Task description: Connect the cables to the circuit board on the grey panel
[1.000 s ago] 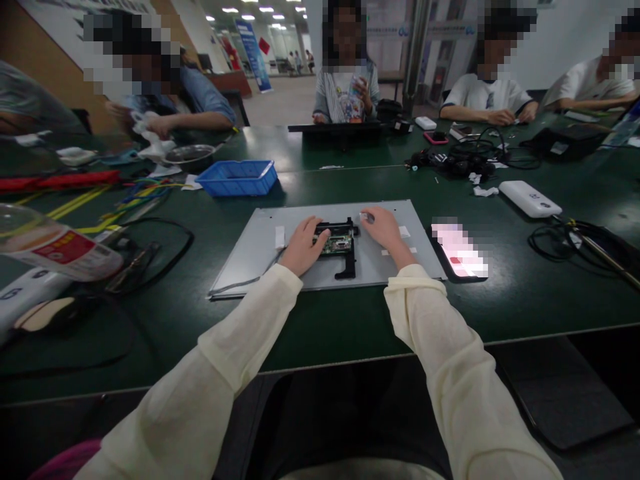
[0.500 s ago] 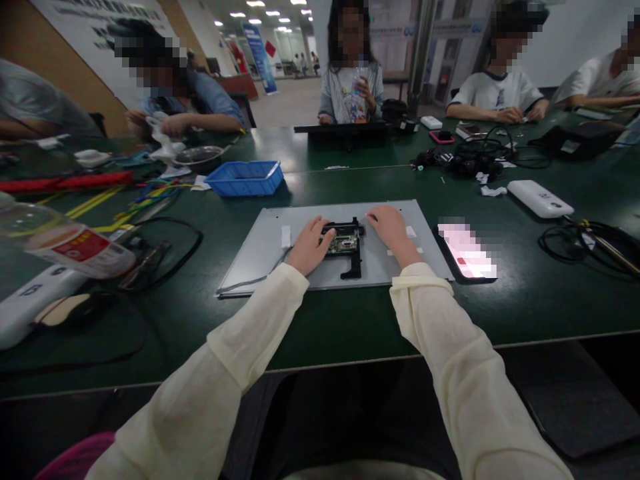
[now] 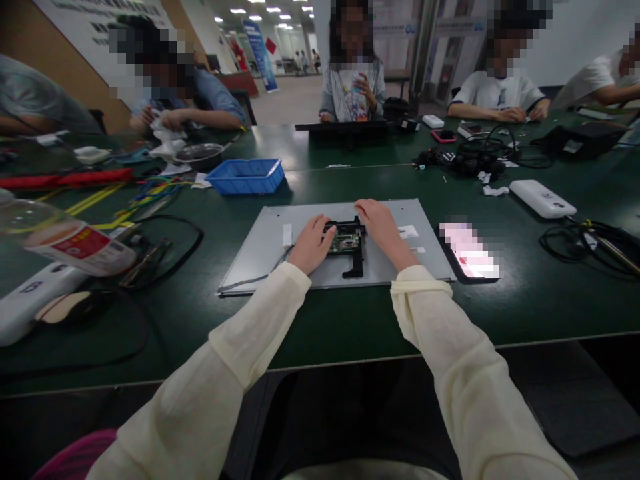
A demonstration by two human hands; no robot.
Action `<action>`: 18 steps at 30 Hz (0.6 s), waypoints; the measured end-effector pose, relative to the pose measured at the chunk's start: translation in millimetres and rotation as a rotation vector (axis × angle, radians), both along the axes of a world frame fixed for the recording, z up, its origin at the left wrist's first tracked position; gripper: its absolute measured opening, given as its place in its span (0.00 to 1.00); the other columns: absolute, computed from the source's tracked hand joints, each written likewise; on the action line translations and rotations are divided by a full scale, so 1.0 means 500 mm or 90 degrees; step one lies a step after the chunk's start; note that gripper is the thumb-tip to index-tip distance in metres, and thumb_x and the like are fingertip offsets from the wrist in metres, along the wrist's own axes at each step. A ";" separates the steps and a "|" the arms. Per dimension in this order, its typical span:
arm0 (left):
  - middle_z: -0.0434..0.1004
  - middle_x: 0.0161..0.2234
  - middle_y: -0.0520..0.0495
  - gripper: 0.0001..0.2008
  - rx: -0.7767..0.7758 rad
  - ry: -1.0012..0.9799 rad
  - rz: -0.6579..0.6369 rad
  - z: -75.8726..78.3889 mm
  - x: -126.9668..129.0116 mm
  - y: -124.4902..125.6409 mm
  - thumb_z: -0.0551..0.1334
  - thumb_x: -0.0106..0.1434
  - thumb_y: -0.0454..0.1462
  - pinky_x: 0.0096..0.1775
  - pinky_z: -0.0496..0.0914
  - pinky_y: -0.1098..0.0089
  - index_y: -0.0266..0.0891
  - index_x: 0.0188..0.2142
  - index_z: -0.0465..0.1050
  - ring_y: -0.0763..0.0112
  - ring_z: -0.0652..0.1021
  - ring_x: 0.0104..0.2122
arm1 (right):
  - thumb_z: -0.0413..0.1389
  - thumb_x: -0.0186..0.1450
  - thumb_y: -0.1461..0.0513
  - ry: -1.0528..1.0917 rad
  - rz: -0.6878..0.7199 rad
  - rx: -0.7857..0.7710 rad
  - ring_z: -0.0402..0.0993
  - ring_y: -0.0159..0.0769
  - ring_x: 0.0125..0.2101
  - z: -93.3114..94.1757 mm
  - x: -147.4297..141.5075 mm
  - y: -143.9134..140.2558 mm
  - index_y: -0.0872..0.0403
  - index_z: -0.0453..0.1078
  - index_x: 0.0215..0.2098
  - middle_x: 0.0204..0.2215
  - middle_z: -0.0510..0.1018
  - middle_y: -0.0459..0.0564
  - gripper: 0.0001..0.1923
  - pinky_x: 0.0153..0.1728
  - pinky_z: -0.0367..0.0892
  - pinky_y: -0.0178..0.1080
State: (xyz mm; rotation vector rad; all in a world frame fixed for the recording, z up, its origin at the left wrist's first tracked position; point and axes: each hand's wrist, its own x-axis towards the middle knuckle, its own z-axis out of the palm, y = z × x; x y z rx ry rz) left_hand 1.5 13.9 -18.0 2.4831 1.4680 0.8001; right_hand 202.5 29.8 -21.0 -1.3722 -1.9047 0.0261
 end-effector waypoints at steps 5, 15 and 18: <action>0.61 0.59 0.35 0.22 0.013 0.024 0.007 -0.006 0.001 0.001 0.47 0.70 0.45 0.58 0.60 0.56 0.35 0.55 0.63 0.57 0.65 0.58 | 0.47 0.66 0.66 -0.011 0.031 -0.016 0.70 0.41 0.44 -0.001 -0.023 0.001 0.55 0.73 0.43 0.42 0.77 0.54 0.14 0.47 0.62 0.42; 0.60 0.59 0.34 0.22 0.014 0.039 0.012 -0.009 0.003 0.001 0.47 0.69 0.46 0.57 0.60 0.54 0.36 0.55 0.63 0.55 0.64 0.59 | 0.50 0.63 0.66 -0.077 0.015 -0.072 0.72 0.43 0.43 -0.016 -0.043 0.022 0.54 0.76 0.39 0.39 0.79 0.54 0.12 0.48 0.64 0.44; 0.60 0.59 0.34 0.22 0.014 0.043 0.014 -0.009 0.003 0.001 0.47 0.69 0.46 0.57 0.60 0.54 0.36 0.54 0.63 0.55 0.64 0.59 | 0.50 0.63 0.67 -0.083 0.011 -0.093 0.73 0.43 0.42 -0.020 -0.042 0.026 0.54 0.76 0.38 0.38 0.80 0.53 0.13 0.47 0.64 0.45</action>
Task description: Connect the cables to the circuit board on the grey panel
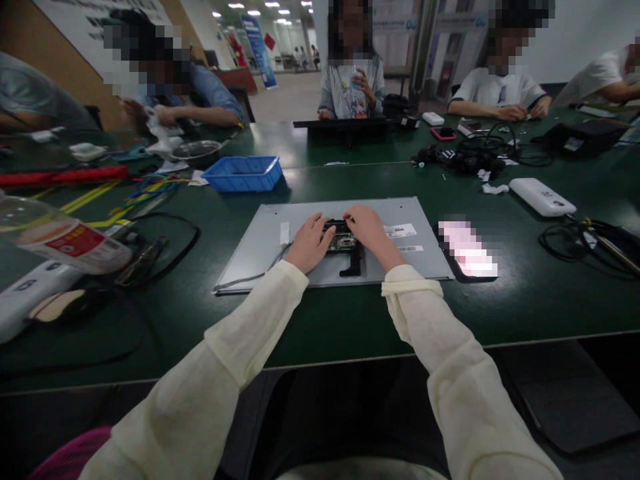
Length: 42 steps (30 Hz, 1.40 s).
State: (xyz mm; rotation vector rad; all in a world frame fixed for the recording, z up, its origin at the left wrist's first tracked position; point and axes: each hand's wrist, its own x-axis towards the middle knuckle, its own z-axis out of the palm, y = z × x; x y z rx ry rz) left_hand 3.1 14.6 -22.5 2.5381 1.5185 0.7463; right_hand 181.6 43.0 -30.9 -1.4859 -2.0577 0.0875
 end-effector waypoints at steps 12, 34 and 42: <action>0.60 0.59 0.35 0.22 -0.011 0.008 0.004 0.005 0.002 -0.002 0.47 0.70 0.46 0.58 0.60 0.55 0.36 0.54 0.64 0.56 0.64 0.58 | 0.50 0.64 0.66 0.019 -0.035 0.006 0.71 0.45 0.45 0.006 -0.001 0.004 0.54 0.76 0.41 0.42 0.79 0.55 0.14 0.50 0.63 0.46; 0.60 0.59 0.35 0.21 0.004 0.018 0.000 0.004 0.002 -0.001 0.47 0.70 0.46 0.58 0.60 0.55 0.35 0.54 0.64 0.57 0.64 0.58 | 0.48 0.65 0.65 -0.044 -0.011 -0.054 0.71 0.42 0.44 0.026 -0.006 -0.015 0.58 0.76 0.41 0.41 0.78 0.57 0.15 0.48 0.62 0.40; 0.61 0.59 0.36 0.21 0.013 0.010 0.002 0.005 0.002 0.001 0.46 0.70 0.46 0.58 0.60 0.55 0.36 0.54 0.64 0.57 0.64 0.58 | 0.48 0.66 0.64 0.000 0.002 -0.025 0.70 0.41 0.45 0.011 -0.001 -0.012 0.59 0.75 0.42 0.42 0.77 0.57 0.14 0.49 0.62 0.41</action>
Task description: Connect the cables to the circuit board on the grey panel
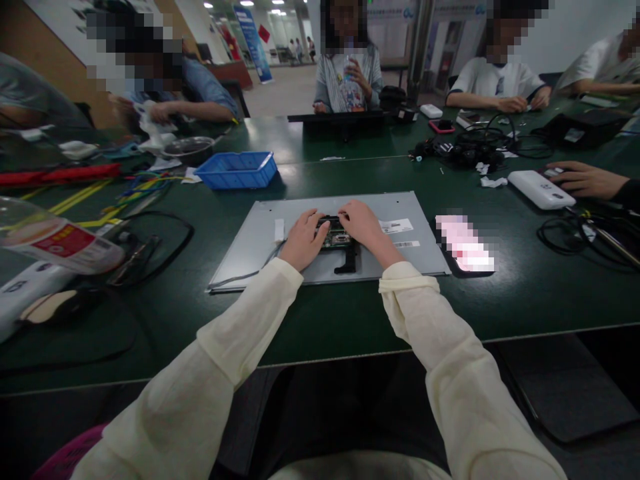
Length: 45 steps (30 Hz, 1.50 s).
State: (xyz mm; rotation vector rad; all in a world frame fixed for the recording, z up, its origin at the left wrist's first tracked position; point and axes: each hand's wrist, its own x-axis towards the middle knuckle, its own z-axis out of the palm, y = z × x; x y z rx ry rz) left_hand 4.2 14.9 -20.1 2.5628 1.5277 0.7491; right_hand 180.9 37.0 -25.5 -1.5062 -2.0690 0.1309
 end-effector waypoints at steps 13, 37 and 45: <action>0.60 0.59 0.36 0.21 -0.002 -0.012 -0.001 0.003 -0.001 -0.001 0.46 0.70 0.46 0.58 0.60 0.54 0.37 0.54 0.64 0.57 0.64 0.59 | 0.52 0.62 0.66 0.126 -0.092 -0.030 0.74 0.38 0.44 0.045 0.068 -0.026 0.57 0.76 0.41 0.41 0.80 0.53 0.13 0.50 0.64 0.40; 0.62 0.58 0.36 0.21 0.006 -0.021 -0.010 0.005 -0.004 -0.004 0.46 0.70 0.46 0.58 0.60 0.56 0.36 0.53 0.64 0.58 0.65 0.58 | 0.61 0.53 0.68 -0.038 -0.152 -0.288 0.76 0.42 0.37 0.068 0.156 -0.073 0.56 0.77 0.37 0.36 0.80 0.54 0.13 0.40 0.69 0.40; 0.62 0.58 0.38 0.18 0.048 -0.021 -0.066 0.021 0.001 -0.016 0.46 0.70 0.40 0.58 0.59 0.57 0.37 0.54 0.63 0.61 0.64 0.58 | 0.58 0.60 0.64 0.174 -0.096 -0.379 0.76 0.35 0.31 0.080 0.140 -0.079 0.57 0.77 0.40 0.32 0.81 0.53 0.10 0.36 0.71 0.36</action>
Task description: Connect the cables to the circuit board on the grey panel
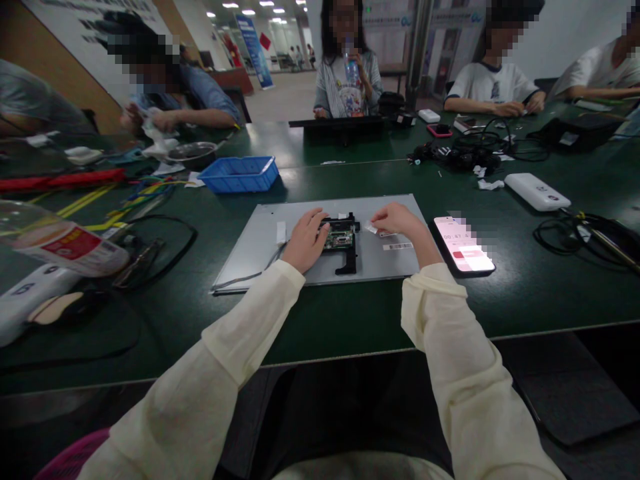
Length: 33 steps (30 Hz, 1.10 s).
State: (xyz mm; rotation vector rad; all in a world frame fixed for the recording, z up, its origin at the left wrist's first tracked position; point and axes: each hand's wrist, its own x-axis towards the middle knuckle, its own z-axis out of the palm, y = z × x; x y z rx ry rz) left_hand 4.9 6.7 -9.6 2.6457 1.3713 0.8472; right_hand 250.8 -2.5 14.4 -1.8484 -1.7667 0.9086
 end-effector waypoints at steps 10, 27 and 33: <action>0.62 0.58 0.41 0.18 0.023 0.032 -0.148 0.021 0.013 -0.022 0.45 0.68 0.36 0.60 0.57 0.58 0.39 0.56 0.62 0.63 0.62 0.59 | 0.55 0.60 0.69 0.143 0.175 -0.047 0.76 0.31 0.31 0.005 -0.041 -0.009 0.57 0.71 0.39 0.34 0.80 0.51 0.09 0.33 0.70 0.32; 0.66 0.56 0.44 0.16 0.024 0.167 -0.279 0.013 0.021 -0.031 0.49 0.68 0.39 0.58 0.57 0.54 0.44 0.50 0.71 0.59 0.61 0.59 | 0.59 0.55 0.64 0.060 0.221 0.028 0.76 0.32 0.33 -0.001 -0.039 -0.006 0.54 0.76 0.34 0.30 0.81 0.46 0.07 0.37 0.69 0.34; 0.66 0.56 0.44 0.17 0.021 0.166 -0.280 0.014 0.021 -0.032 0.48 0.69 0.40 0.58 0.57 0.55 0.44 0.51 0.70 0.60 0.61 0.59 | 0.59 0.55 0.65 0.000 0.215 0.076 0.75 0.32 0.32 0.007 -0.032 -0.017 0.55 0.76 0.33 0.30 0.80 0.46 0.07 0.37 0.68 0.34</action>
